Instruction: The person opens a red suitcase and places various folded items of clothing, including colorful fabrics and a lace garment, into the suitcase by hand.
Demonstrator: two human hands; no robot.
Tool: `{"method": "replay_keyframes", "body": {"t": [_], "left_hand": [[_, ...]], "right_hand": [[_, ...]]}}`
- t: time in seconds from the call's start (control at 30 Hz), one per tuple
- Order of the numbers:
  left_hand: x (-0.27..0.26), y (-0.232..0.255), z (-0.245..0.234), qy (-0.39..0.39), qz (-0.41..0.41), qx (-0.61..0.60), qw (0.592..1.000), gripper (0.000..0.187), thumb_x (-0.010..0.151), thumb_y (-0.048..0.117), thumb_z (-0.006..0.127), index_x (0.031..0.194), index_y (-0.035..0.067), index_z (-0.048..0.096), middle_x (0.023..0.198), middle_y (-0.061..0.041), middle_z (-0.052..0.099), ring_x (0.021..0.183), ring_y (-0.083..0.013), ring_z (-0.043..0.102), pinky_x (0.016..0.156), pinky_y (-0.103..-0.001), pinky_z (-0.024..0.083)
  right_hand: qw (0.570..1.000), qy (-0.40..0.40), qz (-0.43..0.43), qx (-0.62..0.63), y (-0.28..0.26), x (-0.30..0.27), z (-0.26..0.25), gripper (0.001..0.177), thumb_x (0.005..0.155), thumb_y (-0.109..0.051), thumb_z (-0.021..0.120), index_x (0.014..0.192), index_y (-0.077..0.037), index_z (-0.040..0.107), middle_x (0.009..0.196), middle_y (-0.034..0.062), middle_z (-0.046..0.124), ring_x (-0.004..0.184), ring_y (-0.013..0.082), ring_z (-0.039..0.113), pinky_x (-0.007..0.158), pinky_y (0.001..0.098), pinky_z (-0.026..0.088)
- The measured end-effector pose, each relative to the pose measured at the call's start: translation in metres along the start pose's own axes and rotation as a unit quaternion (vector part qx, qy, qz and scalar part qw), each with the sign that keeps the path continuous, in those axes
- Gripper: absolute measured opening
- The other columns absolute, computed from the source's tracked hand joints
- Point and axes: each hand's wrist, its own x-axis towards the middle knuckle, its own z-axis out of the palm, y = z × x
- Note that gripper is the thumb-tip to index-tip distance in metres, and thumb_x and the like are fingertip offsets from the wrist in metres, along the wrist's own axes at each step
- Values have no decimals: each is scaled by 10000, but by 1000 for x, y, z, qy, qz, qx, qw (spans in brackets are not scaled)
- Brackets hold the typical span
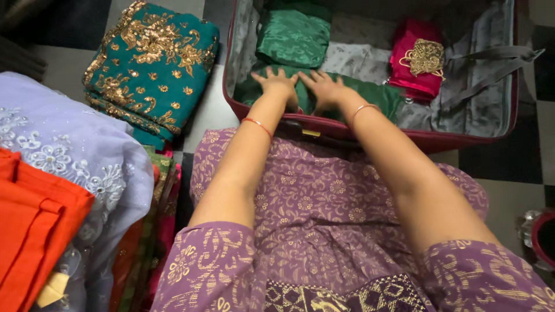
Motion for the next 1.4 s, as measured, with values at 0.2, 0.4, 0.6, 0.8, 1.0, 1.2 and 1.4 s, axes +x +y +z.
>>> {"method": "replay_keyframes", "body": {"t": [0.2, 0.4, 0.6, 0.8, 1.0, 1.2, 1.4], "left_hand": [[-4, -2, 16, 47, 19, 1, 999, 1285, 703, 604, 871, 1654, 270, 73, 1742, -52, -6, 1599, -352, -11, 1080, -864, 8], [27, -10, 25, -22, -62, -37, 997, 1215, 796, 413, 826, 1641, 438, -47, 1741, -24, -120, 1604, -365, -6, 1113, -862, 36], [33, -15, 22, -47, -76, -59, 994, 1320, 762, 314, 886, 1634, 433, -98, 1739, 9, -145, 1603, -353, 27, 1124, -835, 112], [35, -9, 18, -68, -92, -61, 992, 1299, 780, 418, 869, 1636, 427, -108, 1744, 2, -137, 1590, -404, 47, 1107, -836, 126], [43, -8, 14, -112, -136, 8, 984, 927, 954, 438, 663, 1615, 262, 38, 1692, -115, 47, 1543, -398, 91, 1058, -829, 233], [55, -13, 25, -90, -235, 141, 958, 548, 1051, 330, 434, 1507, 42, 527, 1564, -205, 460, 1444, -427, 419, 1119, -659, 321], [55, -1, 38, 365, 16, -17, 931, 515, 1114, 321, 505, 1562, 68, 470, 1684, -221, 369, 1565, -433, 315, 1203, -608, 365]], "right_hand": [[1000, -2, -3, -31, -11, -6, 5, 1418, 656, -454, 923, 1638, -236, -77, 1737, 90, -10, 1600, 305, 4, 1181, 737, 123], [997, -39, 57, -36, 7, -12, 14, 1455, 648, -419, 934, 1632, -291, -130, 1741, 73, -73, 1607, 297, -35, 1194, 683, 128], [998, -31, 55, 15, 84, -24, 29, 1509, 610, -352, 966, 1618, -126, -135, 1733, 131, 3, 1584, 299, 95, 1273, 413, 203], [983, -122, 139, -15, 167, -77, 58, 1277, 794, -497, 825, 1630, -132, -68, 1730, 111, 19, 1597, 261, 83, 1276, 445, 171], [966, -142, 210, -53, 179, -78, 69, 1103, 869, -496, 715, 1636, -164, -5, 1721, 74, 33, 1580, 269, 97, 1255, 493, 178], [951, -25, 296, -80, 189, -83, 61, 785, 901, -320, 645, 1569, -157, 266, 1622, 123, 307, 1483, 332, 332, 1190, 502, 329], [955, 298, 8, -9, 128, -94, 26, 570, 934, -144, 574, 1503, -150, 537, 1522, 172, 580, 1387, 394, 567, 1124, 512, 480]]}}
